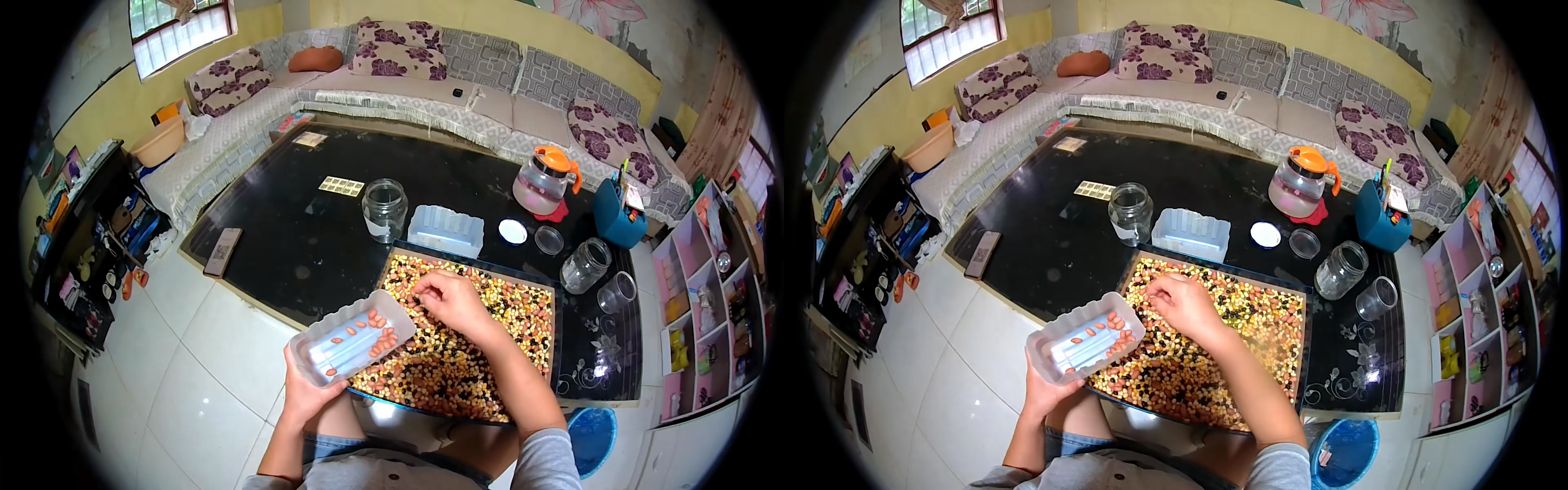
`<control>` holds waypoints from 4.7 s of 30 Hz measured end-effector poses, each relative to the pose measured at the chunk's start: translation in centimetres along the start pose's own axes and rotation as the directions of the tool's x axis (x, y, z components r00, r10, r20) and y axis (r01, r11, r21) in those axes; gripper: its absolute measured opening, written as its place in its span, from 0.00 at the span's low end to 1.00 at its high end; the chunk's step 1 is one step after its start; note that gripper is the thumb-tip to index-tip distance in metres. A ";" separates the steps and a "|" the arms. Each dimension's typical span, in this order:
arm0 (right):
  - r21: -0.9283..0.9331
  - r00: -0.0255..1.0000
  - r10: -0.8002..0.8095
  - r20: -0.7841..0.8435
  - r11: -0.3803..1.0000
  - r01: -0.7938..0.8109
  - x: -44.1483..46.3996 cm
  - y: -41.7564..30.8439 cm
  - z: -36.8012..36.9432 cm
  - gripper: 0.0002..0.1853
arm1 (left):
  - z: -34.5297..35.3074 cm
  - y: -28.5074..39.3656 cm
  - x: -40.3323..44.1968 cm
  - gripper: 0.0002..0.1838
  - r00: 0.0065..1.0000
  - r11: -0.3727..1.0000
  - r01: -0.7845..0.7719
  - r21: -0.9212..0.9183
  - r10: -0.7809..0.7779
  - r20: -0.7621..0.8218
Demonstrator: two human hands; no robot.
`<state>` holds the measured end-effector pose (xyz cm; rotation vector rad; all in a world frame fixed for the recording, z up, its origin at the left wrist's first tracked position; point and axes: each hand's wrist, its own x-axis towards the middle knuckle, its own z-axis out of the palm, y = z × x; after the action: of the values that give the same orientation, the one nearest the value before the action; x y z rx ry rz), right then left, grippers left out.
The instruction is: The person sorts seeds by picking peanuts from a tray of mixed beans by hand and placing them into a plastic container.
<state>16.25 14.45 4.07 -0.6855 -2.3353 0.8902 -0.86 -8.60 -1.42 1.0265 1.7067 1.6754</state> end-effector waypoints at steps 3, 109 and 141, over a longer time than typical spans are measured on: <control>-0.054 0.986 0.075 0.146 0.996 -0.067 -1.3 2.8 1.1 0.07 | -0.4 -0.5 0.1 0.51 1.000 1.000 -0.004 -0.010 0.004 -0.003; -0.004 0.954 -0.298 0.042 0.954 0.299 0.1 -5.8 0.5 0.07 | -0.4 -0.9 0.2 0.49 0.997 0.995 -0.076 0.071 0.076 0.000; -0.092 0.994 -0.099 -0.055 0.991 0.094 0.1 -0.5 -0.8 0.07 | -0.3 -0.8 0.3 0.49 0.999 0.999 -0.036 0.039 0.036 0.016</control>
<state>16.58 14.53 4.95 -0.6205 -2.3449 0.7167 -1.40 -8.52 -2.11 1.0911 1.7270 1.6589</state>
